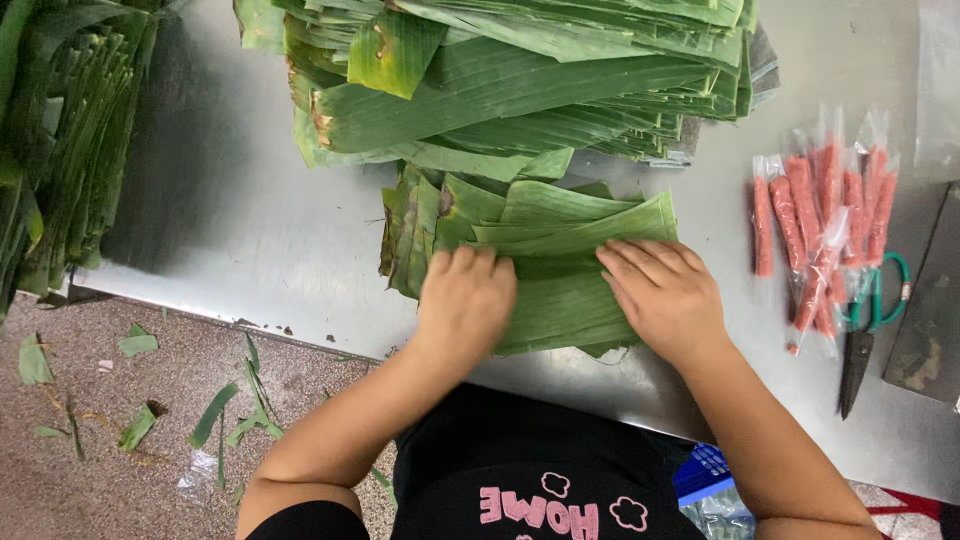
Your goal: The person folds and stacks banana leaves on a stainless steel worktable, smoothing each leaf flat and layering them into a pile. Wrapped pink food items in plastic sit nearby, and the person occasionally reaches toward them while continuing to fold the leaves.
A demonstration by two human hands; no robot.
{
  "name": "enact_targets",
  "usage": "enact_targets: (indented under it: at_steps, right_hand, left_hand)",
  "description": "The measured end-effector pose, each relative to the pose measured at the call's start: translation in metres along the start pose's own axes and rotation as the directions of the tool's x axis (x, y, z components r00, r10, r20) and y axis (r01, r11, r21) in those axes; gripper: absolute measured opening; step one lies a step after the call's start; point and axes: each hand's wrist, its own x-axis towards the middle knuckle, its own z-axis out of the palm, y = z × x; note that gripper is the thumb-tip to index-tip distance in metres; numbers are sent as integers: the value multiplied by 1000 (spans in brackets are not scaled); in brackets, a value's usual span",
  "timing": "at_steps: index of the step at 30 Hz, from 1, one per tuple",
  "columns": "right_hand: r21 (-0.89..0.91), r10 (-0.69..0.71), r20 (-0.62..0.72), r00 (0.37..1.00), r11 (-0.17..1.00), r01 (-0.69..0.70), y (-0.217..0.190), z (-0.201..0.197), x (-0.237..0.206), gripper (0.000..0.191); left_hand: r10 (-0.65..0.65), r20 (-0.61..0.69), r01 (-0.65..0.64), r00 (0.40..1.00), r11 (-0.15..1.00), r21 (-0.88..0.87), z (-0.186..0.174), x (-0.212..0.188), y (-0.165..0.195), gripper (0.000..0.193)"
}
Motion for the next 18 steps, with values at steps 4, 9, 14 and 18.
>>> enact_targets:
  at_steps: [4, 9, 14, 18]
  right_hand:
    - [-204, 49, 26, 998, 978, -43, -13, 3, 6, 44]
    - [-72, 279, 63, 958, 959, -275, -12, 0, 2, 50]
    - [372, 571, -30, 820, 768, -521, -9, -3, -6, 50]
    - [725, 536, -161, 829, 634, -269, -30, 5, -7, 60]
  left_hand:
    - [-31, 2, 31, 1000, 996, 86, 0, 15, 11, 13]
    - [-242, 101, 261, 965, 924, -281, -20, 20, 16, 24]
    - [-289, 374, 472, 881, 508, -721, -34, 13, 32, 74]
    - [-196, 157, 228, 968, 420, -878, -23, 11, 41, 63]
